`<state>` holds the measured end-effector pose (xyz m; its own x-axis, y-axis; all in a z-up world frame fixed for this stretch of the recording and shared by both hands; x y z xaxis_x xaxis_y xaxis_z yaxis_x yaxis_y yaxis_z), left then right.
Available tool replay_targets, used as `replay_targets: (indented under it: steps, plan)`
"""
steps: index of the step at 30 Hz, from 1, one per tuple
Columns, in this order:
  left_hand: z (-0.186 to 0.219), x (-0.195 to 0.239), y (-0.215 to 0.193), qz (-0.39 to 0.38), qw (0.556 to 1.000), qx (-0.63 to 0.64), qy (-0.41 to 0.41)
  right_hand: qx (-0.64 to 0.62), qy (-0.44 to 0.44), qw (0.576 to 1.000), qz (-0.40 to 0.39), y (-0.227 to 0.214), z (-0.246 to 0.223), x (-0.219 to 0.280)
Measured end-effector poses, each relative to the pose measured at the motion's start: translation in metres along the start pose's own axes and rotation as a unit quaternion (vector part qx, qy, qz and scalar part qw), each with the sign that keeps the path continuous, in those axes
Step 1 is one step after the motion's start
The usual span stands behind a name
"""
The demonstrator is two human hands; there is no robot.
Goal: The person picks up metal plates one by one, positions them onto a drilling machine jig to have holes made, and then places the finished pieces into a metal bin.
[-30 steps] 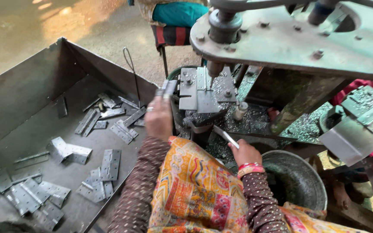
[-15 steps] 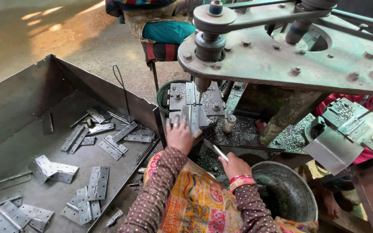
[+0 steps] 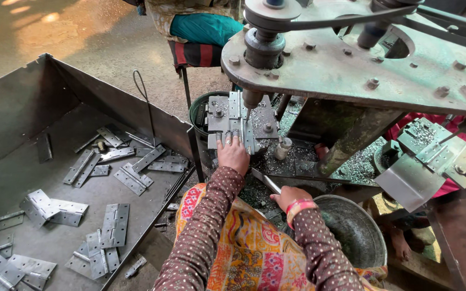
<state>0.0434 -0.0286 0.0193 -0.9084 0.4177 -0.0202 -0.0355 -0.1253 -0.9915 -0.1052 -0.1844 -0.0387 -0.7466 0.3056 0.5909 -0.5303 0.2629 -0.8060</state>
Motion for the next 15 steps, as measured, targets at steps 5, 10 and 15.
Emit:
replay_targets:
  steps: [5,10,15]
  plan:
    - [0.002,0.002,0.008,0.026,1.0,-0.001,-0.013,0.058,-0.004,0.997,-0.041,-0.005,-0.01,-0.03]
    - [0.001,-0.008,0.009,0.039,0.999,-0.014,-0.017,-0.066,-0.014,0.997,0.034,0.023,0.0,-0.035]
    - [-0.002,-0.013,0.002,0.039,0.999,0.023,0.001,-0.073,-0.034,0.99,0.119,0.045,0.007,-0.043]
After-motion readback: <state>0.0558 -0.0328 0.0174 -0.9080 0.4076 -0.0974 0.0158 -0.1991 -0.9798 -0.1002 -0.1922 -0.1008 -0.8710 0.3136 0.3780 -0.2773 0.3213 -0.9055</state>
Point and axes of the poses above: each hand's wrist, its own x-axis away from the middle knuckle, its own y-axis out of the palm, z = x × y, the point moved 8 cm from there along -x, towards the middle knuckle, and after that the axes turned 6 degrees about -z, right-handed, at the moved point
